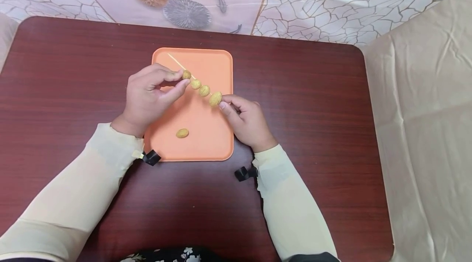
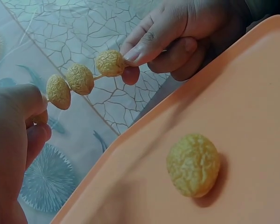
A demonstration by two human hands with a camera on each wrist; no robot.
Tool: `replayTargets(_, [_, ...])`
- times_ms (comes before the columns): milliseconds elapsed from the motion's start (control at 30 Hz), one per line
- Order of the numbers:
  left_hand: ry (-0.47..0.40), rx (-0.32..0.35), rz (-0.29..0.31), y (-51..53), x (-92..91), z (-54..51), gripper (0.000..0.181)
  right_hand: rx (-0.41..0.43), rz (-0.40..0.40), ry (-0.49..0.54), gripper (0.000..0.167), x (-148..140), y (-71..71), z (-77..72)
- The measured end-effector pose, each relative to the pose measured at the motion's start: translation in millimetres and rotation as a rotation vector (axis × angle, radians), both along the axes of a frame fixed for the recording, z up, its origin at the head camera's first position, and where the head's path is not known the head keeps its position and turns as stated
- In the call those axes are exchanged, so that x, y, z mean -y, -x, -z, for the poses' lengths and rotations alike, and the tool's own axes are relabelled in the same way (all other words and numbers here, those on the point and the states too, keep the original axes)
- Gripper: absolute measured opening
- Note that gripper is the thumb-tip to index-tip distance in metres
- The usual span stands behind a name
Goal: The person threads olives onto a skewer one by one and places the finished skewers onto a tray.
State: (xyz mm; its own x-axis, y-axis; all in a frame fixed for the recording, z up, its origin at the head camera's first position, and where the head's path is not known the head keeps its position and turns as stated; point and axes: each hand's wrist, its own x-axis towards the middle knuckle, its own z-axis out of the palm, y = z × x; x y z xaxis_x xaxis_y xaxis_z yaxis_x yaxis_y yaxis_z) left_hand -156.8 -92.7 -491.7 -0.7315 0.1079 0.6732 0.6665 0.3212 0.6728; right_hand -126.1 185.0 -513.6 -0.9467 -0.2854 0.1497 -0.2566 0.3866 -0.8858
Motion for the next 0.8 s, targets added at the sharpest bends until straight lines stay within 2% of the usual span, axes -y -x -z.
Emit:
replayTargets(233, [-0.024,0.036,0.026,-1.2,-1.4,-2.6,0.014,0.003,-0.001,0.013,0.018,-1,0.8,-1.1])
replayTargets(400, [0.000,0.199,0.041,-4.0,4.9,-11.2,0.019,0.020,0.023,0.021,0.019,-1,1.7,-0.6])
replayTargets(500, [0.060,0.312,0.021,-5.8,12.2,-23.6,0.019,0.048,0.051,0.052,0.021,-1,2.9,0.0])
replayTargets(567, [0.176,0.380,0.032,-8.3,16.6,-35.1,0.017,0.073,0.067,0.085,0.021,-2,3.6,0.5])
replayTargets(633, [0.363,0.482,0.076,-14.2,19.3,-48.3,0.023,0.092,0.069,0.121,0.022,-3,4.2,0.9])
replayTargets(733, [0.697,0.623,0.222,-25.9,17.4,-62.0,0.041,0.112,0.062,0.164,0.023,-4,5.2,1.1])
replayTargets(800, [0.856,0.698,0.306,-32.8,12.3,-64.8,0.051,0.115,0.058,0.181,0.023,-5,5.7,0.7])
